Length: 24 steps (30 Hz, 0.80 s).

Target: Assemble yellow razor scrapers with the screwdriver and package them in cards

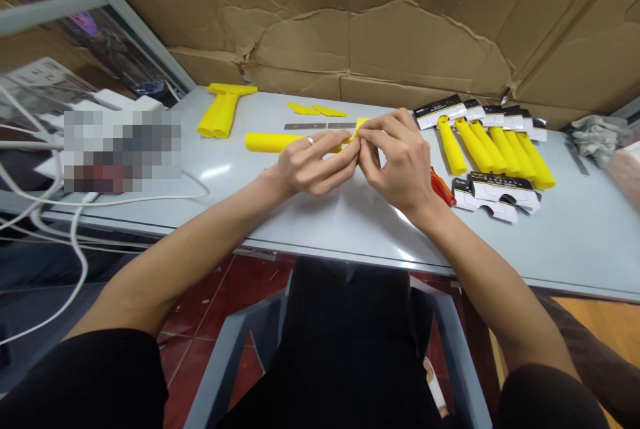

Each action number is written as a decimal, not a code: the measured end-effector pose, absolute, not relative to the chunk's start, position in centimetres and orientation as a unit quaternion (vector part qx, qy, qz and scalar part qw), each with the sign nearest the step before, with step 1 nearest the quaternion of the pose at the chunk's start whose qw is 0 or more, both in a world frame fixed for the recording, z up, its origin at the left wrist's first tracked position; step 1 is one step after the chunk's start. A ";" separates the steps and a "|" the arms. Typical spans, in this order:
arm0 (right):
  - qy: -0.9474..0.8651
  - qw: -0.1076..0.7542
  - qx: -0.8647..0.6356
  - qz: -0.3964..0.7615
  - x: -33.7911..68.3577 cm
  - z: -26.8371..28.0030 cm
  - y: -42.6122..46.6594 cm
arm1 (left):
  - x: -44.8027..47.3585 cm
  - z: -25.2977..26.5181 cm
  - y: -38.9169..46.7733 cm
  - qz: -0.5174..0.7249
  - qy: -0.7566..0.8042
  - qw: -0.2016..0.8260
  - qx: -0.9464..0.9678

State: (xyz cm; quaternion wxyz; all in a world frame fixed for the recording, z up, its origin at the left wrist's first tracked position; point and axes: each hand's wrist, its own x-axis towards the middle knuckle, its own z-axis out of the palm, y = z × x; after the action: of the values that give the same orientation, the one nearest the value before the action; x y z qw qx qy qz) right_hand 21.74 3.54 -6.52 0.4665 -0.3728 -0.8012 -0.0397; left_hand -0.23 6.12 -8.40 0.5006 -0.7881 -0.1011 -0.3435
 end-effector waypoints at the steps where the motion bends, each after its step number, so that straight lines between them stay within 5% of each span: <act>1: -0.802 0.464 -0.375 -0.039 21.7 -6.5 3.5 | -0.3 -8.5 6.2 -0.334 -0.112 0.484 -0.801; 10: -0.812 0.461 -0.352 -0.068 21.9 -6.7 3.6 | -0.6 -9.2 6.4 -0.340 -0.155 0.254 -0.892; 19: -0.824 0.441 -0.336 -0.117 22.1 -7.3 4.2 | -0.9 -9.2 6.8 -0.341 -0.158 0.289 -0.880; 24: -0.795 0.490 -0.357 0.022 22.9 -6.6 4.9 | -1.4 -9.6 7.7 -0.360 -0.152 0.304 -0.869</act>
State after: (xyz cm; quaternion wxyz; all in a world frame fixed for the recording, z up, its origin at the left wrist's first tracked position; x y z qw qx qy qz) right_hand 22.89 4.91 -6.56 0.4897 -0.3570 -0.7951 0.0216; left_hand -1.37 7.68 -9.61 0.3040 -0.8688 -0.1525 -0.3599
